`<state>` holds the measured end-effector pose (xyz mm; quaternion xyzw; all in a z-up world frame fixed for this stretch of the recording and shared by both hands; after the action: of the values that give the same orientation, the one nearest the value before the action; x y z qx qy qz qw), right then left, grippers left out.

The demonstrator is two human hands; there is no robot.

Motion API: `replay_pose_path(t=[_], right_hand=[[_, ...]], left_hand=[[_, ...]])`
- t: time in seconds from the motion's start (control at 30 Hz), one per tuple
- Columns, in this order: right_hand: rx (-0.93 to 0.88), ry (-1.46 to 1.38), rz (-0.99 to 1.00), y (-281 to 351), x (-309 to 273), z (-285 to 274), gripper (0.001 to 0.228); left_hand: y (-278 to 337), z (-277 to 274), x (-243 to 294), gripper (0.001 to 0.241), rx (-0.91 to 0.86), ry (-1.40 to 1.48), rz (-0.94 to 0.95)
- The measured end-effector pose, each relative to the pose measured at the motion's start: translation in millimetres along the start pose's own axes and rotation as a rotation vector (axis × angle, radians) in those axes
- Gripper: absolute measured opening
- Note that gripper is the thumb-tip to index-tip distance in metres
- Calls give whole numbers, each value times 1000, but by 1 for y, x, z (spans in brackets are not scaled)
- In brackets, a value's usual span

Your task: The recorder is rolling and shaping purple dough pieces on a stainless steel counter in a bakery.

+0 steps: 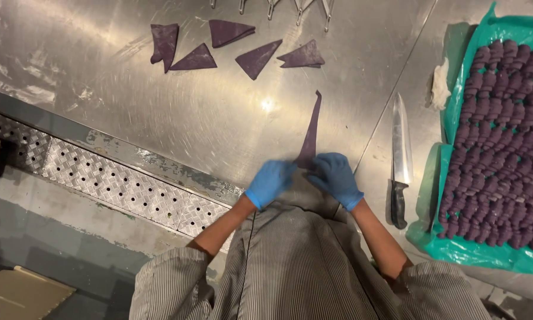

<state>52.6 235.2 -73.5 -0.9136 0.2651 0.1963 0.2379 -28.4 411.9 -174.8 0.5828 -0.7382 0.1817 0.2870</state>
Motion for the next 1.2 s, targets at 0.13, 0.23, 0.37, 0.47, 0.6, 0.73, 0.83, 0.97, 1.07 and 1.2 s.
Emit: replay_pose_path(t=[0.13, 0.23, 0.37, 0.47, 0.6, 0.73, 0.83, 0.97, 1.07, 1.2], right_hand=[[-29, 77, -77, 10, 0, 13, 43], [-70, 99, -96, 19, 14, 23, 36], [-147, 175, -156, 33, 20, 28, 32], [-138, 193, -180, 36, 20, 30, 32], [-154, 226, -172, 40, 27, 38, 30], [-131, 216, -141, 37, 26, 39, 27], [-79, 170, -81, 30, 26, 36, 25], [10, 98, 21, 23, 30, 37, 25], [54, 90, 70, 18, 25, 35, 25], [46, 76, 116, 30, 30, 36, 21]], left_hand=[[-38, -32, 1, 57, 136, -81, 2], [-51, -29, 0, 53, 131, -94, 114], [-49, -13, -11, 32, 7, -236, 181], [-45, -13, -12, 28, 98, -228, 246], [-47, 10, -23, 18, 95, -361, 302], [-52, 3, -15, 13, 59, -338, 292], [-59, -9, -1, 11, 54, -359, 264], [-71, -17, 5, 15, 49, -164, 123], [-73, -22, 8, 21, 63, -120, 25], [-67, -29, 5, 27, 147, 1, -88]])
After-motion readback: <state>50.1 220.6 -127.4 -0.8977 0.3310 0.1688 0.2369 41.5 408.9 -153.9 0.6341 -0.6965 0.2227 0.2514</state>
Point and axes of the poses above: each hand's wrist, its own y-axis away from the middle knuckle, its own z-axis out of the palm, x = y × z, the point moved 5 cm from there along -y, towards the middle knuckle, and after that the axes turned 14 degrees about -z, right-handed, at the moved point
